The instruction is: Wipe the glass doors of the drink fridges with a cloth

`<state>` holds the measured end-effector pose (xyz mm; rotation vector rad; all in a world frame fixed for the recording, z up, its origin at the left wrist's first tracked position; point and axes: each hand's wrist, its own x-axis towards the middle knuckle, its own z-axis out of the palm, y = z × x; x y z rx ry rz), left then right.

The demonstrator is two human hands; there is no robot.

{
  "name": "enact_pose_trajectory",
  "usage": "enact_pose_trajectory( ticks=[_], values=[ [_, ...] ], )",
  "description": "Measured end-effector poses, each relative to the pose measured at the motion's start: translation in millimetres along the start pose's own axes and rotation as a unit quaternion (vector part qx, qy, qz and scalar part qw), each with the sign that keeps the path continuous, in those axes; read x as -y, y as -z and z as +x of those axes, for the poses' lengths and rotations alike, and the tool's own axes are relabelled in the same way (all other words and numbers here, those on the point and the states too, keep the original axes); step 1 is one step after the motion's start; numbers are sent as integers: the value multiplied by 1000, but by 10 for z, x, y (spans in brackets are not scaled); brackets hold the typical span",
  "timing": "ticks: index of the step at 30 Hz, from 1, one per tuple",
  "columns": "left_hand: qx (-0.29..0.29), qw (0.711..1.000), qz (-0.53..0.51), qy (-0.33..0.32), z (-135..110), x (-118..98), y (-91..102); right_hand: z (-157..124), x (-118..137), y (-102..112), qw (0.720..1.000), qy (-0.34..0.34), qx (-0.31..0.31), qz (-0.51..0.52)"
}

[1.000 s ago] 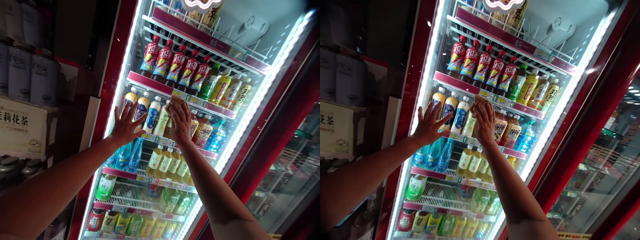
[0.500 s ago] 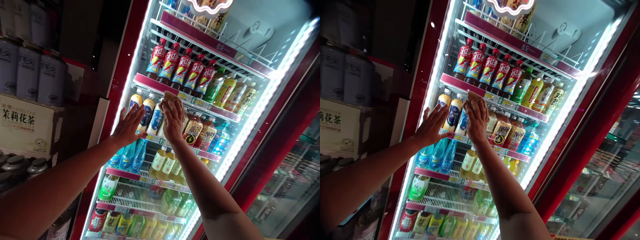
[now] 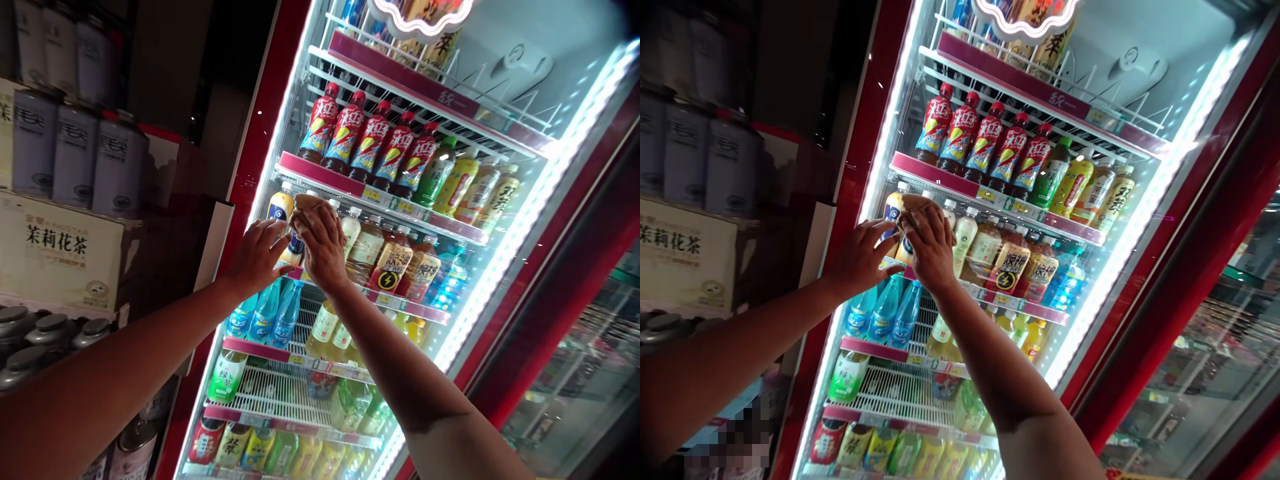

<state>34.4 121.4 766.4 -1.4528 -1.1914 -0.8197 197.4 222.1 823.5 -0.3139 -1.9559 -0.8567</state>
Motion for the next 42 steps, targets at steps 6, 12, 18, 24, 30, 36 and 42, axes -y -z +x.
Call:
enact_pose_trajectory(
  ticks=[6, 12, 18, 24, 30, 36, 42],
  values=[
    [-1, 999, 35, 38, -21, -31, 71, 137, 117, -83, 999, -22, -34, 16],
    [-22, 998, -3, 60, -84, -51, 20, 227, 200, -149, 999, 35, -4, 9],
    [-78, 991, -26, 106, -148, -74, -41, 458, 288, -225, 1000, -1, -20, 11],
    [-118, 982, -74, 125, -236, -47, -144, 392, 390, -245, 999, 31, -4, 21],
    [-106, 982, -88, 127, -288, -13, -171, 378, 593, -293, 998, -56, -39, 12],
    [-99, 982, -89, 134, -298, -2, -193, 259, 454, -228, 997, -52, -51, 4],
    [-114, 980, -100, 127, -322, 21, -239, 295, 568, -241, 1000, -9, 4, 14]
  ],
)
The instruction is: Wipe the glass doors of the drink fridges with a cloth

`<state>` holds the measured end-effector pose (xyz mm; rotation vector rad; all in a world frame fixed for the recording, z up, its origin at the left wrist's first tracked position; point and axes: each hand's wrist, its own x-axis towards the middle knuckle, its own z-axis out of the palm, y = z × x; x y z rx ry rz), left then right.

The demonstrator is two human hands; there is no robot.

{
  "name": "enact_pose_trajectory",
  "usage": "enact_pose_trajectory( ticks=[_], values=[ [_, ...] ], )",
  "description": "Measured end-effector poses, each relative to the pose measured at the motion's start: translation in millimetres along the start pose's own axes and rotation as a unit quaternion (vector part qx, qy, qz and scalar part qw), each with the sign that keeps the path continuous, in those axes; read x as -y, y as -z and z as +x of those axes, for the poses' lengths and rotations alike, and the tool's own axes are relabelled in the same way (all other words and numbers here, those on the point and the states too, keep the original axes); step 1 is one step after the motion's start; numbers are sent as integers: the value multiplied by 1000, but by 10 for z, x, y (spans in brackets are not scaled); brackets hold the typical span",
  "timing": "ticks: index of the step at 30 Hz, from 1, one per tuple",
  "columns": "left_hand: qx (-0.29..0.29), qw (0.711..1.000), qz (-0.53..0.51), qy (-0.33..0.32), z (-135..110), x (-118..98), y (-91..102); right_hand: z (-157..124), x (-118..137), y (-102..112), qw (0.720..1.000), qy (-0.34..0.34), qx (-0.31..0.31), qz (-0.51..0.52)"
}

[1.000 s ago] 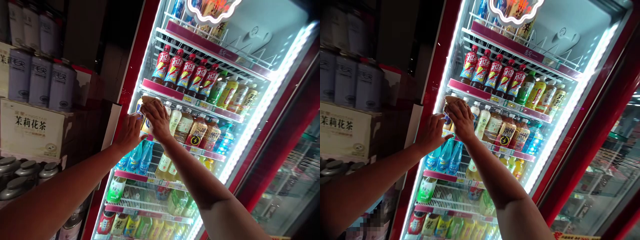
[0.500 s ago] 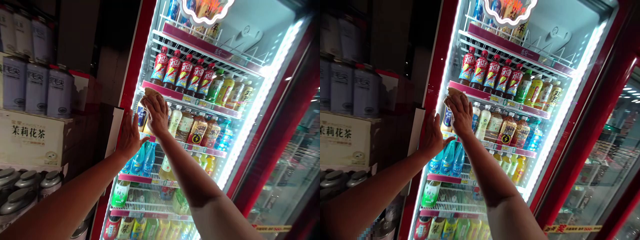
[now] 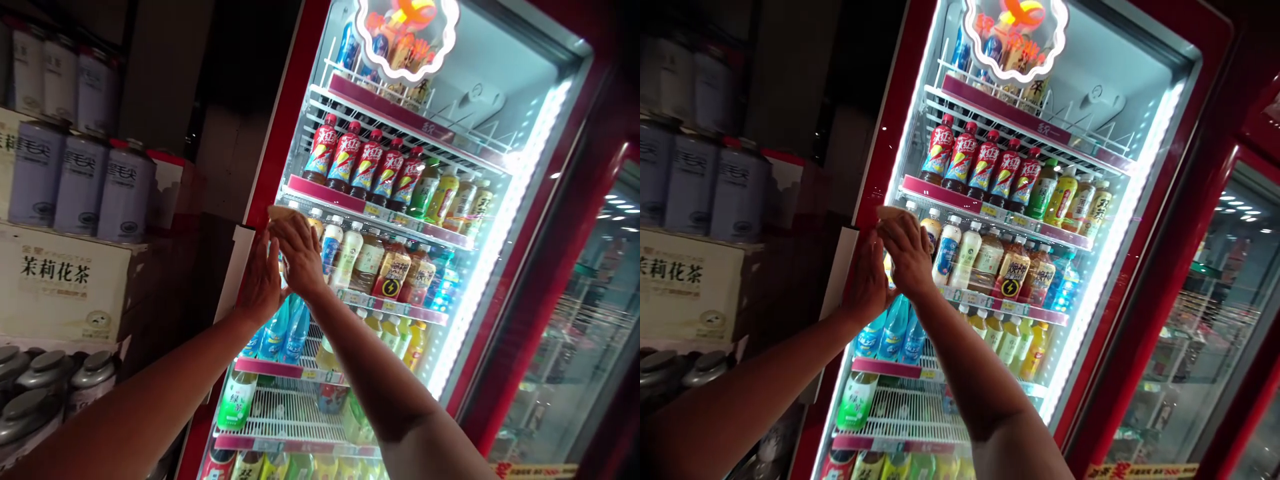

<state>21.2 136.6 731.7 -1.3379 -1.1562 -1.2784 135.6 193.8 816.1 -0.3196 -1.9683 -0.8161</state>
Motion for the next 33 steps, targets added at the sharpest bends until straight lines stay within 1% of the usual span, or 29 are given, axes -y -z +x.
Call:
enact_pose_trajectory(
  ticks=[1, 2, 3, 6, 7, 8, 11, 12, 13, 14, 16, 18, 19, 20, 22, 23, 24, 25, 26, 29, 30, 31, 33],
  values=[
    [-1, 1000, 0, 0, -4, 4, -2, -27, 7, -2, 1000, 23, 12, 1],
    [-3, 1000, 0, -1, -7, 6, -4, -52, 2, -1, 1000, 29, 11, 0],
    [-6, 1000, 0, -4, -9, 8, -6, -70, -12, 2, 1000, 19, -2, -2],
    [-15, 1000, -8, -13, -20, 7, -4, -76, -32, 0, 996, -54, -69, -4],
    [-11, 1000, -14, -13, -24, 4, 2, -82, -17, -7, 995, -61, -77, 1],
    [-7, 1000, -19, -11, -29, 0, 10, -100, 5, -14, 996, -50, -69, 9],
    [9, 1000, -28, 2, -42, -14, 39, -239, 46, -9, 998, 47, -1, 33],
    [12, 1000, -28, 4, -45, -15, 47, -295, 34, 2, 997, 65, 7, 36],
    [12, 1000, -28, 5, -47, -15, 51, -339, 11, 14, 998, 62, 2, 33],
    [12, 1000, -26, 7, -48, -12, 53, -365, -17, 23, 998, 49, -8, 29],
    [13, 1000, -24, 6, -50, -1, 52, -357, -50, 23, 998, -6, -54, 22],
    [14, 1000, -20, 3, -54, 11, 52, -305, -10, -4, 994, -56, -95, 25],
    [12, 1000, -20, 2, -57, 17, 54, -287, 35, -21, 992, -67, -102, 29],
    [12, 1000, -20, 0, -61, 20, 58, -286, 88, -37, 994, -57, -86, 36],
    [15, 1000, -21, -4, -67, 24, 65, -341, 173, -50, 999, 0, -19, 49],
    [17, 1000, -21, -5, -69, 24, 68, -388, 188, -47, 998, 19, 3, 54],
    [18, 1000, -23, -5, -70, 23, 68, -439, 180, -39, 998, 31, 10, 57],
    [18, 1000, -24, -5, -69, 23, 65, -483, 153, -30, 998, 27, 2, 57],
    [14, 1000, -26, -5, -68, 22, 60, -515, 114, -24, 998, 17, -19, 54],
    [2, 1000, -28, -8, -65, 24, 39, -533, 14, -33, 993, -46, -104, 43],
    [2, 1000, -26, -10, -67, 27, 33, -528, 4, -44, 990, -60, -116, 43],
    [5, 1000, -23, -11, -70, 31, 27, -529, 3, -53, 990, -61, -115, 46],
    [10, 1000, -15, -13, -78, 42, 19, -558, -1, -55, 994, -25, -84, 58]
  ],
)
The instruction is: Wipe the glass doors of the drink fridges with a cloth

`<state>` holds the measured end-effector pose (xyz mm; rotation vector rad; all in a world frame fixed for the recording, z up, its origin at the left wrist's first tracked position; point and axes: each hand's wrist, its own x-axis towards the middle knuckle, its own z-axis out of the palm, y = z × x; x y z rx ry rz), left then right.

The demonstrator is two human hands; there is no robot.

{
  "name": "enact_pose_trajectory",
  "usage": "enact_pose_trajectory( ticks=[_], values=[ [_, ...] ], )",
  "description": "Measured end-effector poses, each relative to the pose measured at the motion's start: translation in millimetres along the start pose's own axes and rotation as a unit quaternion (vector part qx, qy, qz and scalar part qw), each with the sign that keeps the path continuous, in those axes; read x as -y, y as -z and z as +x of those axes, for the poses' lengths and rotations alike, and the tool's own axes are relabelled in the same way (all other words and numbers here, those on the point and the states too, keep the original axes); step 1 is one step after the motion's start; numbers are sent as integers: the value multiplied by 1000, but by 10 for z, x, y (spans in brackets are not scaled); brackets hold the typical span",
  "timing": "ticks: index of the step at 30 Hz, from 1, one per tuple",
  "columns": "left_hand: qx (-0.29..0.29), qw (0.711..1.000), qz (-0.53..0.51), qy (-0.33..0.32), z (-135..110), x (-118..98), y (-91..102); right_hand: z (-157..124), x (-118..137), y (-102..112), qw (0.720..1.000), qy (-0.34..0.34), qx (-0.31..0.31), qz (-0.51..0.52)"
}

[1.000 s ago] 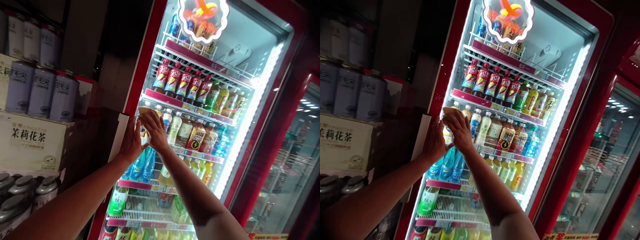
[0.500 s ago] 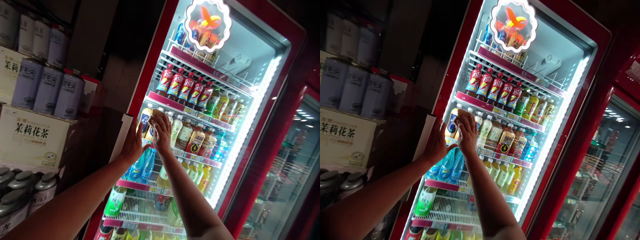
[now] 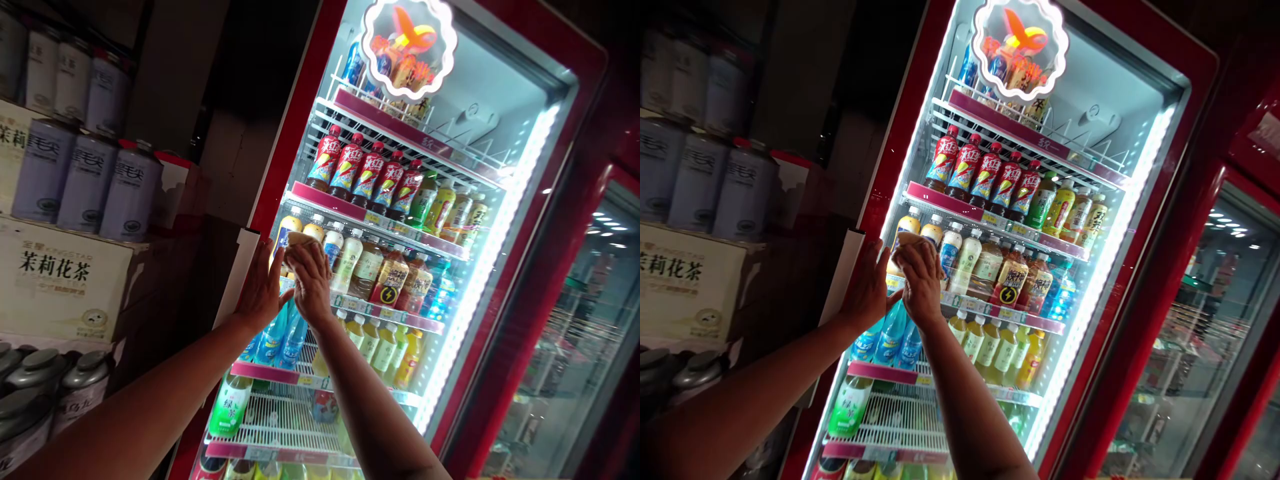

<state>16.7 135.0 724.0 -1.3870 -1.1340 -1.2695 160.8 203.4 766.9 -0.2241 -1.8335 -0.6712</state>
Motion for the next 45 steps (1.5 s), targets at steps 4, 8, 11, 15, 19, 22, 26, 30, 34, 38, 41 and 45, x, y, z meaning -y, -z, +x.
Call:
enact_pose_trajectory(
  ticks=[4, 8, 11, 15, 19, 22, 26, 30, 34, 38, 41, 45],
  values=[
    [4, 1000, 12, -6, -9, 20, -12, -74, -144, 96, 999, 32, 27, 10],
    [20, 999, 40, -21, -5, 16, -6, -48, -288, 143, 997, -40, -66, -3],
    [25, 997, 68, -32, -2, -6, 10, -94, -315, 172, 999, -32, -42, 2],
    [43, 995, 80, -29, -3, -31, 30, -252, -518, 315, 1000, 8, 1, -14],
    [46, 995, 82, -36, -7, -29, 38, -273, -768, 413, 997, -43, -53, -22],
    [52, 994, 91, -35, -6, -24, 48, -290, -828, 446, 998, -45, -45, -12],
    [50, 993, 100, -46, 2, -22, 63, -406, -968, 574, 1000, 3, -3, -22],
    [50, 991, 110, -52, -4, -8, 55, -484, -1122, 657, 996, -33, -75, -29],
    [54, 990, 119, -55, -9, 14, 47, -549, -1123, 663, 998, -25, -50, -13],
    [64, 988, 126, -56, -8, 25, 55, -551, -1277, 758, 1000, 2, -12, -12],
    [69, 988, 126, -50, -11, 26, 59, -541, -1416, 816, 997, -32, -69, -26],
    [72, 987, 134, -48, -12, 17, 64, -660, -1434, 842, 998, -10, -51, -21]
  ],
)
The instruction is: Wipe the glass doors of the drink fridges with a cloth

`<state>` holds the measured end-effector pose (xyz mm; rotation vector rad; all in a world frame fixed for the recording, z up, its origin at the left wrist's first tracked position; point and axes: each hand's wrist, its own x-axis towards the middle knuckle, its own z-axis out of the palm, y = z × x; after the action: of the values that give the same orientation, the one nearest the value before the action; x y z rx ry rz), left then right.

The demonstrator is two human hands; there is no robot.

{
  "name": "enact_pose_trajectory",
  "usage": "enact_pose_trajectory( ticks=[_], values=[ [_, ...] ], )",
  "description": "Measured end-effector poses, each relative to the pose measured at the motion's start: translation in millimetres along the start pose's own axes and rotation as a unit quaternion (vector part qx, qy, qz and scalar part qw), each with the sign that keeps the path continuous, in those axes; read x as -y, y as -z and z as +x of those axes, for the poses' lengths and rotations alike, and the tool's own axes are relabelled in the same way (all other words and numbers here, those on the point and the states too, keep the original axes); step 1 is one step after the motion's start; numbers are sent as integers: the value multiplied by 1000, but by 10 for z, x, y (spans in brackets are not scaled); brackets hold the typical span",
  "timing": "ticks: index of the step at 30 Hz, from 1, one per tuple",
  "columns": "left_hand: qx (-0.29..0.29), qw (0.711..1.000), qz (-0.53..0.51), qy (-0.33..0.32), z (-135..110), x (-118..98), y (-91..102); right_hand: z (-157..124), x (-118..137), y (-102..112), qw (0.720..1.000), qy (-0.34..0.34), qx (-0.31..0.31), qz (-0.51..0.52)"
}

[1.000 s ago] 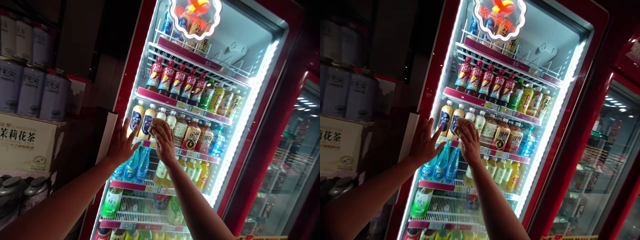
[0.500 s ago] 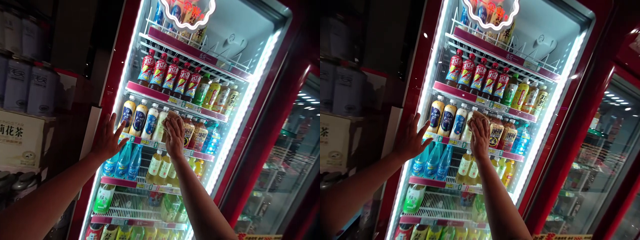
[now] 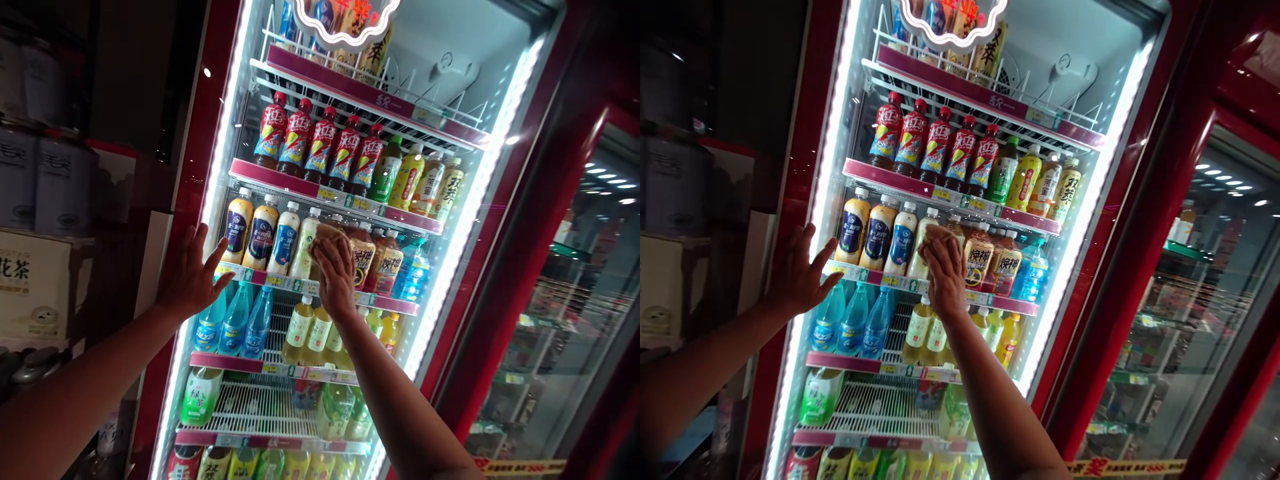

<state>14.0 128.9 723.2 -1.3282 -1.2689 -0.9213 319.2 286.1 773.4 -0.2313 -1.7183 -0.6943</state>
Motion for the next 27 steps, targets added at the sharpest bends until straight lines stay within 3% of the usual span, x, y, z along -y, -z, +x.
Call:
enact_pose_trajectory(
  ticks=[3, 8, 14, 19, 25, 27],
  values=[
    [20, 999, 28, 0, 8, -19, 27, -76, -35, 61, 999, 15, 42, 0],
    [19, 999, 45, -14, 31, -54, 82, -79, -91, 89, 998, -65, -17, -14],
    [7, 1000, 16, -8, 44, -53, 85, -161, -175, 140, 999, -2, 43, -6],
    [-1, 999, 27, -22, 38, -31, 70, -142, -375, 175, 997, -71, -30, -30],
    [8, 999, 35, -16, 20, -17, 44, -299, -394, 253, 1000, -3, 6, -30],
    [6, 999, 38, -13, 16, -23, 36, -275, -480, 288, 999, -8, 2, -45]
  ],
)
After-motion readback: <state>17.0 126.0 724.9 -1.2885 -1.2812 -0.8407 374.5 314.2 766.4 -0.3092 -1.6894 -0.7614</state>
